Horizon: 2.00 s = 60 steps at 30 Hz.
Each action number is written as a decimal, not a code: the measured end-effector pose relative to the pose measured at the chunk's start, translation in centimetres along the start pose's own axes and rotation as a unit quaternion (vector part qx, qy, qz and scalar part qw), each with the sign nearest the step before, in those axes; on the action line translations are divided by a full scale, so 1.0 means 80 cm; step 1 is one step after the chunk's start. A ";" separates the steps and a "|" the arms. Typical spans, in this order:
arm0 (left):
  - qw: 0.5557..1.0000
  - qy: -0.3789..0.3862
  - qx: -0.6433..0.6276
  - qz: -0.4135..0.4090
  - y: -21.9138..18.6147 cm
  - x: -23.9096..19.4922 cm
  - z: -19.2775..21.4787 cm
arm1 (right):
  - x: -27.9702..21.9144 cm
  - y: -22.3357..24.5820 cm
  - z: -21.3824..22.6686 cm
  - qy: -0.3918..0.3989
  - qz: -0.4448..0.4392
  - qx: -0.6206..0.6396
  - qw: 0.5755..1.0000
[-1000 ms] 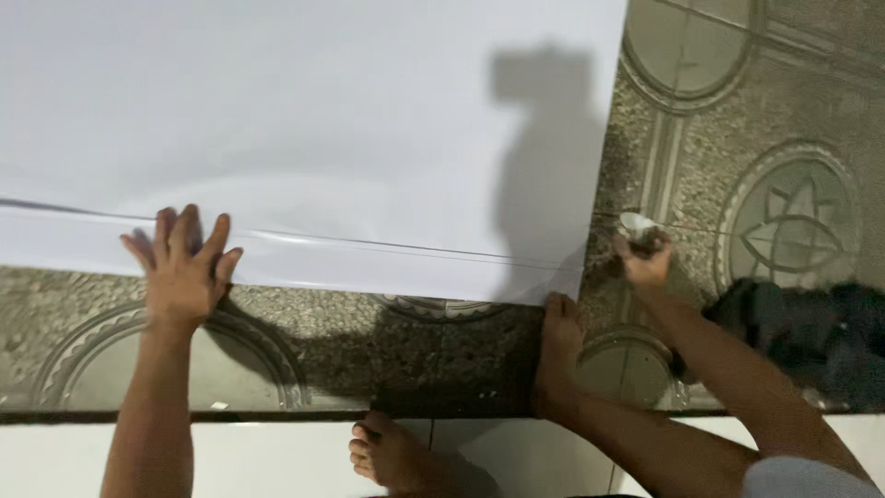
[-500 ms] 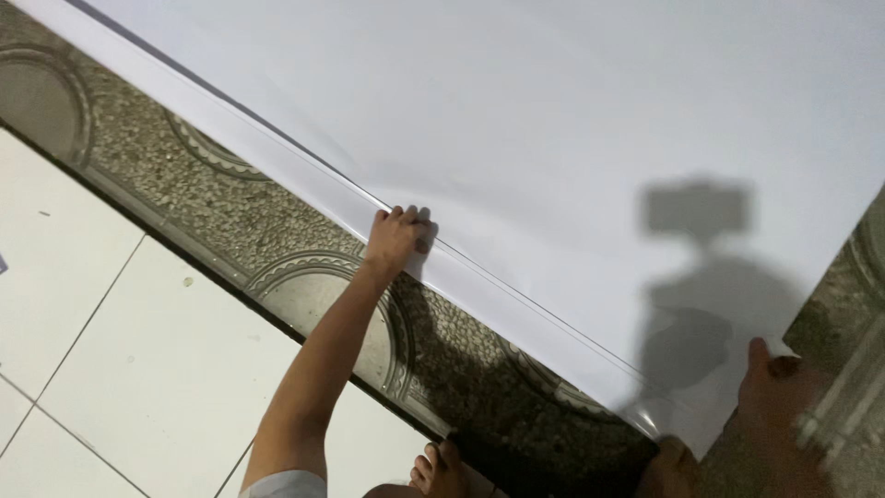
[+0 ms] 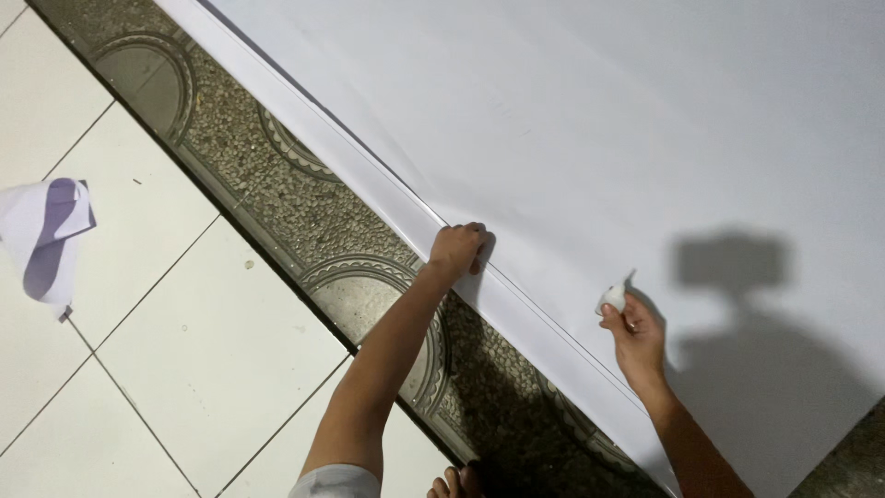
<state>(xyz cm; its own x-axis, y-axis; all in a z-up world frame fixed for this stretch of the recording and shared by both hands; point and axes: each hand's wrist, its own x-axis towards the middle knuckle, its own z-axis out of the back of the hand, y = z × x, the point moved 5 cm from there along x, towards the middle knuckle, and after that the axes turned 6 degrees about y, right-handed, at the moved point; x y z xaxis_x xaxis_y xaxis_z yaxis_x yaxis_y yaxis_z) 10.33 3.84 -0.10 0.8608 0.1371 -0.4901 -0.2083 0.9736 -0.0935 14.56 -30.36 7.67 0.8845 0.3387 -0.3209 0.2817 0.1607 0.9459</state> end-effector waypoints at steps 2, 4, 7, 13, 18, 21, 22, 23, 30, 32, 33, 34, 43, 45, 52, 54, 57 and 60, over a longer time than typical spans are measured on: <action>1.000 0.003 -0.013 0.004 0.004 -0.003 0.005 | 0.020 -0.036 -0.019 0.031 0.005 0.016 0.999; 1.000 0.006 -0.026 0.007 0.007 -0.003 0.003 | 0.031 -0.058 -0.039 0.060 0.010 0.032 0.998; 0.999 0.004 -0.036 0.008 0.011 -0.005 -0.002 | 0.038 -0.069 -0.064 0.079 -0.003 0.027 0.997; 0.996 -0.003 -0.086 0.003 0.019 -0.007 -0.001 | 0.061 -0.086 -0.095 0.115 -0.030 -0.014 0.993; 0.994 -0.005 -0.106 0.003 0.019 -0.010 0.003 | 0.075 -0.096 -0.105 0.117 -0.038 -0.015 0.992; 0.994 -0.028 -0.106 -0.008 0.020 -0.008 0.001 | 0.087 -0.119 -0.112 0.105 -0.045 0.008 0.993; 0.994 -0.029 -0.105 -0.008 0.020 -0.010 0.003 | 0.084 -0.111 -0.114 0.105 -0.044 0.008 0.993; 0.994 -0.034 -0.101 -0.007 0.020 -0.011 0.006 | 0.080 -0.102 -0.117 0.104 -0.043 0.009 0.994; 0.993 -0.055 -0.105 -0.010 0.019 -0.015 0.005 | 0.074 -0.098 -0.118 0.099 -0.029 -0.001 0.995; 0.993 -0.053 -0.104 -0.012 0.024 -0.006 -0.008 | 0.070 -0.099 -0.119 0.100 -0.025 -0.009 0.995; 0.993 -0.050 -0.103 -0.015 0.025 -0.001 -0.015 | 0.067 -0.099 -0.118 0.099 -0.021 -0.017 0.995; 0.993 -0.050 -0.103 -0.014 0.024 -0.003 -0.012 | 0.068 -0.102 -0.117 0.100 -0.021 -0.017 0.995; 0.995 -0.034 -0.095 -0.002 0.023 0.006 -0.028 | 0.070 -0.115 -0.116 0.089 -0.007 -0.005 0.996; 0.995 -0.045 -0.093 0.000 0.020 0.001 -0.022 | 0.065 -0.097 -0.122 0.106 -0.029 -0.009 0.994; 0.998 -0.048 -0.040 0.018 0.014 0.015 -0.037 | 0.046 0.118 -0.207 0.224 0.104 -0.102 0.964; 0.999 -0.012 -0.017 0.042 0.022 0.036 -0.068 | 0.032 0.190 -0.246 0.322 0.225 -0.051 0.918; 0.929 0.120 0.251 0.244 -0.013 -0.081 0.093 | 0.002 0.301 -0.298 0.408 0.268 -0.074 0.870; 0.594 0.283 0.584 0.476 -0.065 -0.169 0.320 | 0.001 0.302 -0.298 0.408 0.265 -0.070 0.871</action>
<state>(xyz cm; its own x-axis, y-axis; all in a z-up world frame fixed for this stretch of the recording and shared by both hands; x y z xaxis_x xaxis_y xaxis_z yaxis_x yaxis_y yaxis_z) 11.66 1.62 29.23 0.2483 0.9652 -0.0824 0.2726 0.0120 0.9621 12.56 -4.36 29.41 0.3021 0.9364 0.1786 -0.1853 -0.1261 0.9746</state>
